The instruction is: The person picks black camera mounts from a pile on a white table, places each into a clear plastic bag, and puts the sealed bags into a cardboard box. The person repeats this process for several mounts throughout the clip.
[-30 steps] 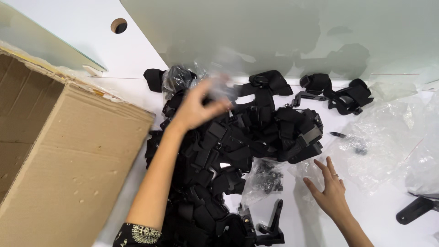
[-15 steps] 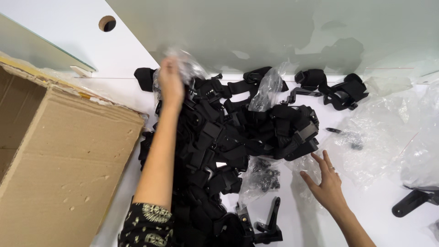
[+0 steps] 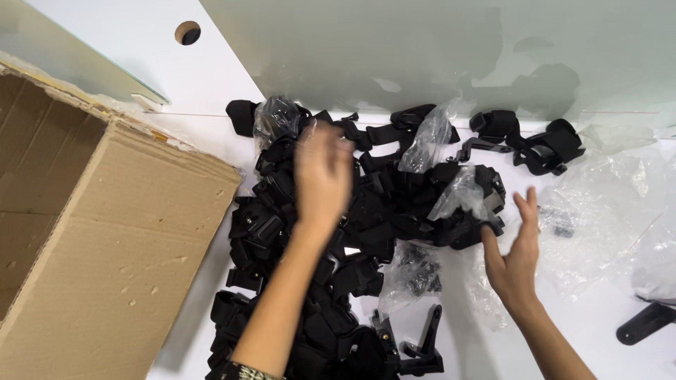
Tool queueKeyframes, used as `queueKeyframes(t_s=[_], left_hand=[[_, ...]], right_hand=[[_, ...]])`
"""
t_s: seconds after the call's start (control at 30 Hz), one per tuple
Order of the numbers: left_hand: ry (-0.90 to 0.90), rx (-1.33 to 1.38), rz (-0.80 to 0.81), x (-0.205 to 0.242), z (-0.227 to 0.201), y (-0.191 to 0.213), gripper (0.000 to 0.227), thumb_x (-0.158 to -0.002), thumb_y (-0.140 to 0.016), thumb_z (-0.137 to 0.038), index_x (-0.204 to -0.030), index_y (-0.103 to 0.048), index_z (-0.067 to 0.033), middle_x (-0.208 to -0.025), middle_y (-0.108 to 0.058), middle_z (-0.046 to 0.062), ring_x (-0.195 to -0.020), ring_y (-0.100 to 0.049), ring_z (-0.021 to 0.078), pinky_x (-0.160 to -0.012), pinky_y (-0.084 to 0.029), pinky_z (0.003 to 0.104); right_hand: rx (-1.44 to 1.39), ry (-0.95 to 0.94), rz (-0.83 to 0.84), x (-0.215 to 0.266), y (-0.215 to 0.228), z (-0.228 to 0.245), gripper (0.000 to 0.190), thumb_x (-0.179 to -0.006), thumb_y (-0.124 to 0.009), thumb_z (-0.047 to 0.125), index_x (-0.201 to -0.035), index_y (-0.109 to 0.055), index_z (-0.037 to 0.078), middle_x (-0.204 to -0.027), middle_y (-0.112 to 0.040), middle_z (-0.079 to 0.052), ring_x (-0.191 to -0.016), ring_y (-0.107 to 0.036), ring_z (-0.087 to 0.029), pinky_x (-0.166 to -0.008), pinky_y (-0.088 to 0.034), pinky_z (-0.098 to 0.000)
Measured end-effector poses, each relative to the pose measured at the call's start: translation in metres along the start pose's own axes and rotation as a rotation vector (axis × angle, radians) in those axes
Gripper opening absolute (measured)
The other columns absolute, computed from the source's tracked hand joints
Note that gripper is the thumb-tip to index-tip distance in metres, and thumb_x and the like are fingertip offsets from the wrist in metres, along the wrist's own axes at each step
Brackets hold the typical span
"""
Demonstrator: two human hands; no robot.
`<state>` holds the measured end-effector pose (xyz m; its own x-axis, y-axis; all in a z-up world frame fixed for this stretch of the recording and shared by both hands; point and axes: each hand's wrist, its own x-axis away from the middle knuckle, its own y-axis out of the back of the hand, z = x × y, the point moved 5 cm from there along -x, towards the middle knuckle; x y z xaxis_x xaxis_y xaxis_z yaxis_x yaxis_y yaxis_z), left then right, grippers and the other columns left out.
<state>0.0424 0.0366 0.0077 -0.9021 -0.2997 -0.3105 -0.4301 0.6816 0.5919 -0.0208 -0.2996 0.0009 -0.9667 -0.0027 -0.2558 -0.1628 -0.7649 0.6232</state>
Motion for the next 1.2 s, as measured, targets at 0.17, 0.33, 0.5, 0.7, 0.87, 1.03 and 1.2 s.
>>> queueKeyframes(t_s=[0.17, 0.33, 0.5, 0.7, 0.87, 1.03, 1.2], left_hand=[[0.26, -0.102, -0.187, -0.068, 0.114, 0.052, 0.083, -0.084, -0.08, -0.049, -0.139, -0.05, 0.0053, -0.139, -0.053, 0.031, -0.128, -0.049, 0.0453, -0.108, -0.038, 0.051], [0.419, -0.134, 0.068, -0.1, 0.158, 0.028, 0.089, -0.07, -0.091, -0.048, -0.134, -0.053, 0.0008, -0.128, -0.056, 0.033, -0.121, -0.054, 0.0447, -0.1, -0.046, 0.049], [0.461, -0.036, -0.076, -0.089, 0.189, 0.028, 0.055, -0.077, -0.083, -0.032, -0.115, -0.06, 0.0011, -0.104, -0.074, 0.021, -0.096, -0.074, 0.0339, -0.089, -0.057, 0.042], [0.347, -0.172, -0.255, -0.067, 0.212, 0.038, 0.05, -0.082, -0.076, -0.024, -0.124, -0.059, -0.0007, -0.103, -0.074, 0.022, -0.096, -0.071, 0.0393, -0.091, -0.054, 0.047], [0.353, -0.245, 0.096, -0.055, 0.169, 0.034, 0.078, -0.096, -0.067, -0.025, -0.154, -0.029, 0.0094, -0.13, -0.056, 0.037, -0.122, -0.054, 0.049, -0.106, -0.041, 0.05], [0.02, -0.093, 0.071, -0.022, 0.045, 0.067, 0.058, -0.103, -0.065, -0.028, -0.146, -0.047, 0.0059, -0.16, -0.037, 0.032, -0.147, -0.038, 0.0475, -0.121, -0.032, 0.046], [-0.122, -0.364, -0.281, 0.067, -0.022, 0.15, 0.038, -0.102, -0.072, -0.016, -0.139, -0.067, -0.0066, -0.163, -0.041, 0.024, -0.154, -0.037, 0.0461, -0.128, -0.03, 0.054]], right_hand=[[0.032, 0.29, 0.149, -0.066, -0.05, 0.05, 0.072, -0.093, -0.072, 0.037, -0.153, -0.045, 0.008, -0.165, -0.009, -0.041, -0.153, -0.021, -0.056, -0.12, -0.028, -0.0578], [0.412, 0.303, 0.465, -0.103, -0.123, 0.052, 0.067, -0.086, -0.073, 0.049, -0.144, -0.059, 0.019, -0.166, -0.013, -0.028, -0.147, -0.016, -0.058, -0.11, -0.027, -0.0654], [0.321, 0.362, 0.441, -0.094, -0.114, 0.017, 0.058, -0.094, -0.071, 0.03, -0.14, -0.056, -0.002, -0.161, -0.039, -0.017, -0.147, -0.04, -0.038, -0.118, -0.038, -0.0519], [0.213, 0.258, 0.174, -0.067, -0.041, -0.019, 0.026, -0.094, -0.068, 0.004, -0.119, -0.073, 0.0, -0.133, -0.07, -0.015, -0.114, -0.07, -0.033, -0.099, -0.056, -0.0393], [0.22, 0.236, -0.124, -0.03, 0.03, -0.024, 0.012, -0.1, -0.071, 0.0, -0.111, -0.075, 0.0, -0.124, -0.075, -0.015, -0.108, -0.073, -0.025, -0.095, -0.057, -0.0332], [-0.093, -0.034, -0.279, 0.019, 0.076, -0.062, 0.013, -0.112, -0.065, 0.002, -0.124, -0.066, -0.004, -0.144, -0.066, -0.014, -0.11, -0.066, -0.017, -0.096, -0.052, -0.0269], [-0.315, -0.305, -0.254, 0.077, 0.082, -0.12, 0.02, -0.112, -0.064, 0.005, -0.129, -0.064, -0.005, -0.137, -0.065, -0.016, -0.116, -0.064, -0.014, -0.104, -0.052, -0.0269]])
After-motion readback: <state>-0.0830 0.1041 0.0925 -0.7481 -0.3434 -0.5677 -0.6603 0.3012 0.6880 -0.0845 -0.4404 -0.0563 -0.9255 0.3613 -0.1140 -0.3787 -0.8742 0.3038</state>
